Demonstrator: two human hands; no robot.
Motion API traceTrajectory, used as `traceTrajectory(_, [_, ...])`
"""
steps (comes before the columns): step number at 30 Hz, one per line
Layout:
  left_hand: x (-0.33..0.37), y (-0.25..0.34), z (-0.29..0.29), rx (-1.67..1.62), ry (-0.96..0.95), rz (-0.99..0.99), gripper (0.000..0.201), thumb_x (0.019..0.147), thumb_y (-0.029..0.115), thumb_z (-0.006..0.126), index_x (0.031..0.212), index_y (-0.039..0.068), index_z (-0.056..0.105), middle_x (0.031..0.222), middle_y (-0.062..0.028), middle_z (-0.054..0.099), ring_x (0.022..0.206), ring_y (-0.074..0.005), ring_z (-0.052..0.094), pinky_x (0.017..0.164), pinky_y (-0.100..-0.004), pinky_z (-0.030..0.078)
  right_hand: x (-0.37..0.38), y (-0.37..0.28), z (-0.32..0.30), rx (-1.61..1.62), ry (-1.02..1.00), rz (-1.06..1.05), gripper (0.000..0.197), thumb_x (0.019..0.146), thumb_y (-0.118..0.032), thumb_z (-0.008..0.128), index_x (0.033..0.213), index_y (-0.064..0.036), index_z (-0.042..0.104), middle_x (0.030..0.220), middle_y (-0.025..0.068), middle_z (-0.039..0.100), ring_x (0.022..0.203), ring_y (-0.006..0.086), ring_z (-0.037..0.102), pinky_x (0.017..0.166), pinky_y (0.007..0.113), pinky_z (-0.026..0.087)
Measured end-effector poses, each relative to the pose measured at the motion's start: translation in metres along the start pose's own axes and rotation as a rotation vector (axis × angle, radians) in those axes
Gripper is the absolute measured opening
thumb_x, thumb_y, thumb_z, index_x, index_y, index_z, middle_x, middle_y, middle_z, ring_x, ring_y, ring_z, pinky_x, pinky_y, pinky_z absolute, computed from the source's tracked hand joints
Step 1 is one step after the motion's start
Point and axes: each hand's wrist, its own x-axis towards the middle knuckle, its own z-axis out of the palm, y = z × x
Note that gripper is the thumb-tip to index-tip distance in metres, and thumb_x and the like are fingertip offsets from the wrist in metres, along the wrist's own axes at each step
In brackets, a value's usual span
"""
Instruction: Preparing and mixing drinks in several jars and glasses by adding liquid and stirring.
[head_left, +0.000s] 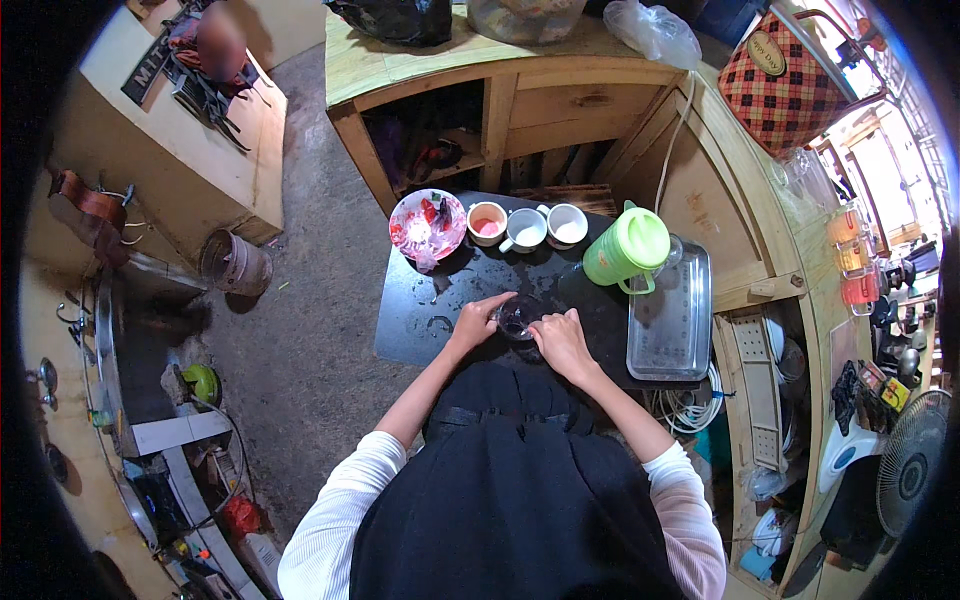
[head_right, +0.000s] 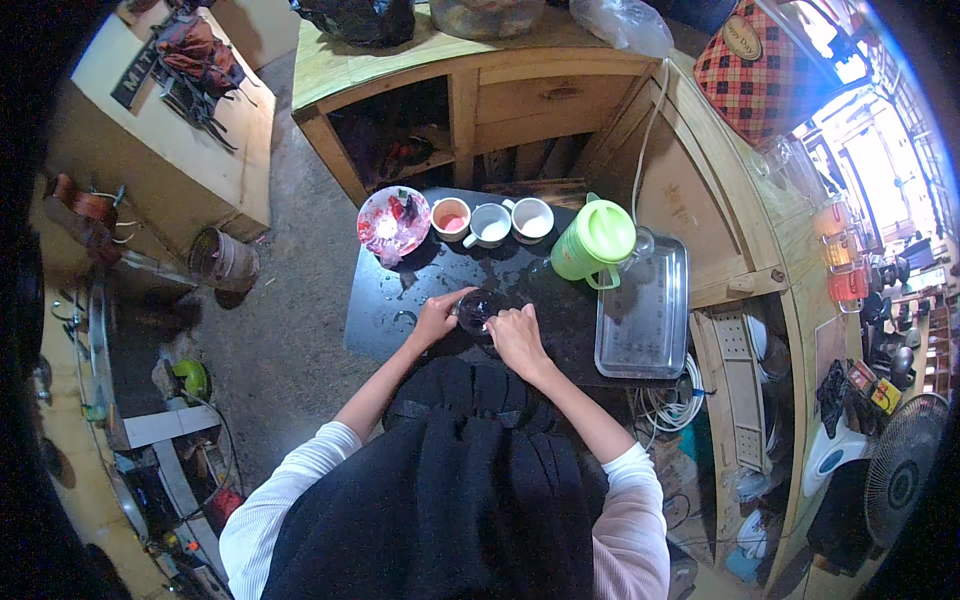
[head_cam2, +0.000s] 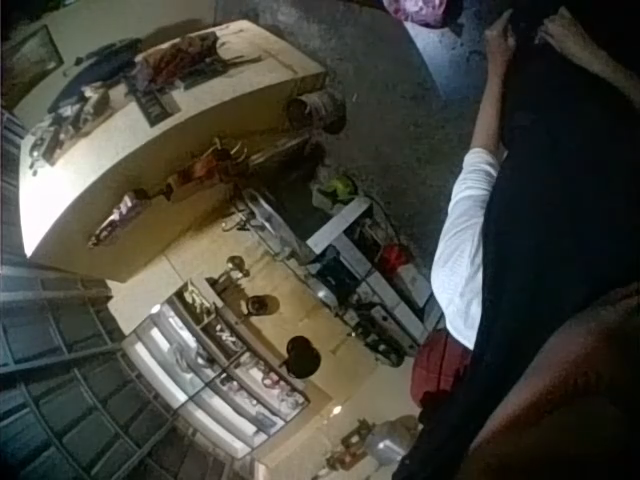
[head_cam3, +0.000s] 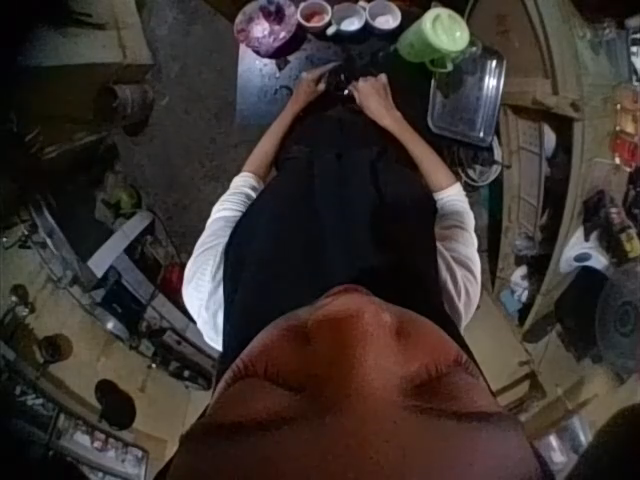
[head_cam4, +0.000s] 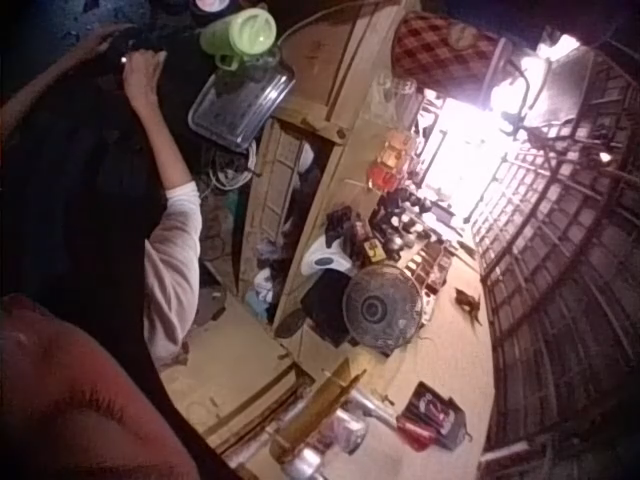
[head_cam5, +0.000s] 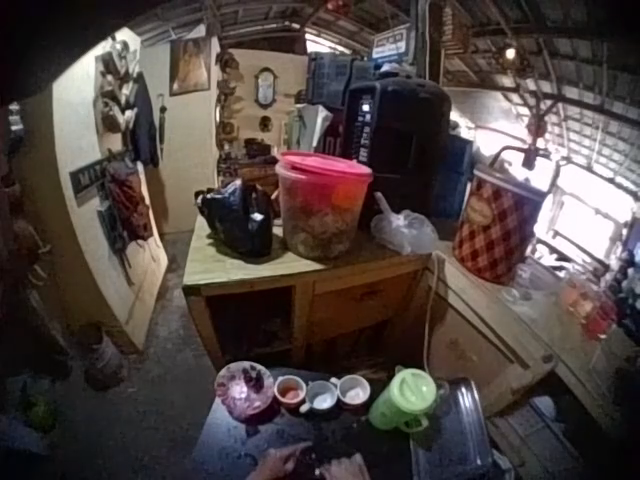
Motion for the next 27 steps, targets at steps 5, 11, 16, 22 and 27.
traceTrajectory(5, [0.000, -0.005, 0.002, -0.001, 0.031, 0.053, 0.060, 0.061, -0.007, 0.049, 0.116, 0.013, 0.057, 0.096, -0.0155, 0.063, 0.064, -0.0243, 0.062, 0.062, -0.0314, 0.049, 0.009, 0.001, 0.007, -0.044, 0.134, 0.005, 0.016, 0.081, -0.018, 0.058, 0.074, -0.0069, 0.066, 0.069, 0.0093, 0.060, 0.069, 0.0232, 0.058, 0.068, 0.037, 0.035])
traceTrajectory(11, [0.000, -0.003, 0.003, -0.004, 0.081, 0.115, 0.059, 0.061, -0.007, 0.049, 0.116, 0.013, 0.057, 0.093, -0.0151, 0.064, 0.063, -0.0245, 0.061, 0.062, -0.0314, 0.049, 0.020, 0.006, 0.006, -0.079, 0.173, 0.043, 0.015, 0.080, -0.019, 0.058, 0.075, -0.0074, 0.066, 0.068, 0.0090, 0.060, 0.068, 0.0229, 0.057, 0.067, 0.036, 0.035])
traceTrajectory(16, [-0.001, -0.004, 0.001, -0.002, 0.034, 0.054, 0.058, 0.062, -0.007, 0.049, 0.116, 0.013, 0.057, 0.096, -0.0148, 0.064, 0.065, -0.0251, 0.062, 0.063, -0.0311, 0.049, 0.020, 0.014, 0.001, -0.066, 0.141, -0.080, 0.014, 0.080, -0.019, 0.058, 0.076, -0.0079, 0.067, 0.068, 0.0085, 0.059, 0.069, 0.0223, 0.056, 0.068, 0.036, 0.035])
traceTrajectory(22, [0.000, 0.001, -0.001, 0.007, 0.034, 0.049, 0.057, 0.062, -0.007, 0.049, 0.115, 0.013, 0.058, 0.097, -0.0151, 0.063, 0.067, -0.0257, 0.063, 0.064, -0.0313, 0.049, 0.011, 0.015, -0.014, -0.077, 0.000, -0.174, 0.017, 0.079, -0.019, 0.059, 0.070, -0.0061, 0.065, 0.069, 0.0089, 0.060, 0.072, 0.0219, 0.058, 0.072, 0.037, 0.035])
traceTrajectory(27, [0.000, 0.001, -0.001, 0.026, 0.052, 0.077, 0.057, 0.062, -0.007, 0.048, 0.115, 0.013, 0.058, 0.099, -0.0151, 0.063, 0.069, -0.0263, 0.064, 0.064, -0.0318, 0.050, 0.009, 0.012, -0.015, -0.105, -0.052, -0.195, 0.017, 0.079, -0.020, 0.059, 0.071, -0.0066, 0.065, 0.070, 0.0082, 0.061, 0.073, 0.0216, 0.058, 0.072, 0.037, 0.035])
